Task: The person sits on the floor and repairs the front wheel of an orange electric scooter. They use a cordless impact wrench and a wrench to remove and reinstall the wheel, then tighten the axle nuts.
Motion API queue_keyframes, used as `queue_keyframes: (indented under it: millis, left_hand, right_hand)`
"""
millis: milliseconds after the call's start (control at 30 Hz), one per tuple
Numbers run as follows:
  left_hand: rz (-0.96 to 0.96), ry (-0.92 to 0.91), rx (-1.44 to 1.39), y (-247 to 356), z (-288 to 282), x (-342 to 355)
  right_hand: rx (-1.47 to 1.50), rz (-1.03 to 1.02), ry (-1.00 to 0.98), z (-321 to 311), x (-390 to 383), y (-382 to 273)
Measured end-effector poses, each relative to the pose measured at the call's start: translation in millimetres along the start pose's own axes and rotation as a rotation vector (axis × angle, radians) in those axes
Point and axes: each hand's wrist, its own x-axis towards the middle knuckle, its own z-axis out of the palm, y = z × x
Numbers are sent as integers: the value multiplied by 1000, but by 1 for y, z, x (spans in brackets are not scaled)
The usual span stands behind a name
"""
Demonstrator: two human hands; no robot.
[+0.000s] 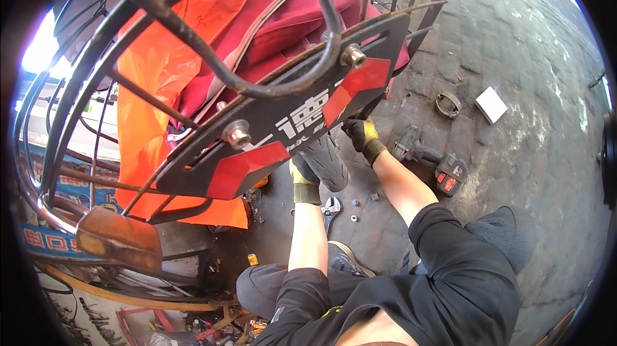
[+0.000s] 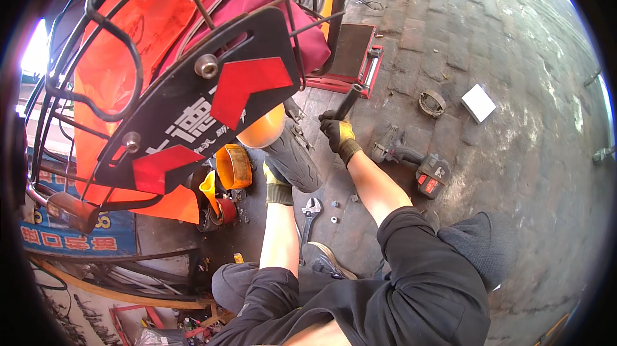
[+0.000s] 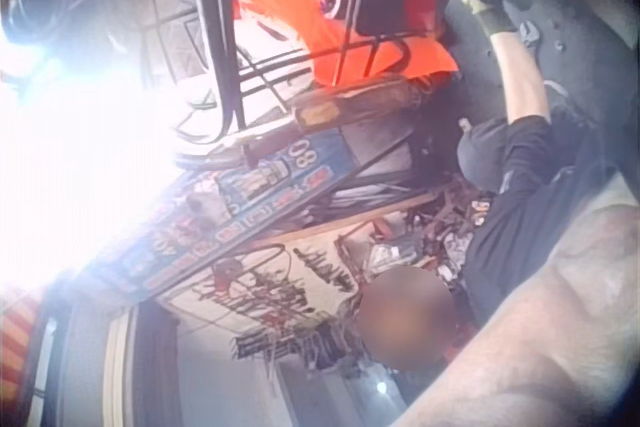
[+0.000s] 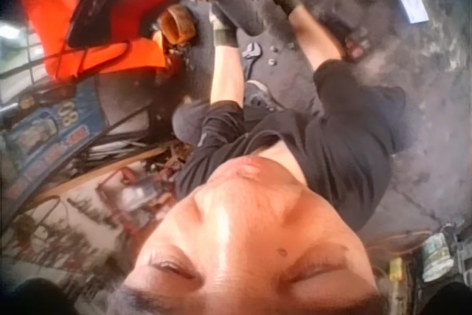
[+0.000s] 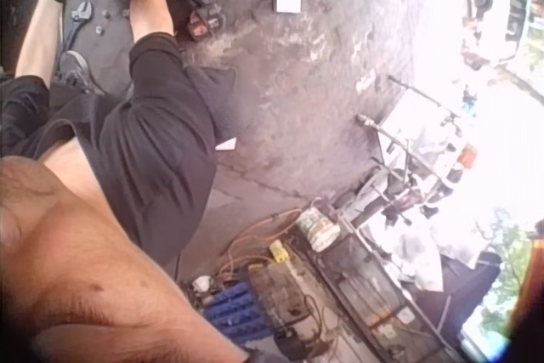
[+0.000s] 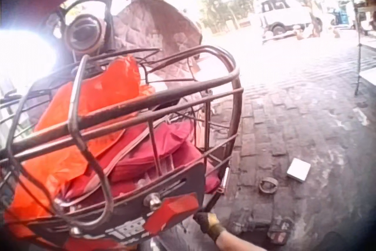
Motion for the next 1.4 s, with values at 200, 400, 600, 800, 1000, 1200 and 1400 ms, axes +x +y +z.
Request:
queue_keyframes:
  millis: [200, 400, 600, 800, 1000, 1200, 1400]
  left_hand:
    - [-29, -74, -54, -4, -13, 5]
    - [-32, 12, -20, -3, -8, 6]
    - [-106, -34, -87, 10, 14, -6]
    - [-16, -81, 183, 16, 14, -12]
    - [304, -115, 520, 22, 20, -7]
    - [183, 56, 402, 33, -16, -26]
    - [-124, 513, 429, 17, -92, -27]
  right_hand:
    - [-131, 665, -119, 21, 3, -36]
    - [259, 375, -112, 13, 1, -24]
    - [68, 423, -253, 10, 2, -29]
    - [264, 539, -453, -13, -38, -19]
    - [368, 851, -367, -22, -62, -23]
    - [102, 863, -204, -45, -50, -5]
    - [-190, 661, -714, -63, -34, 22]
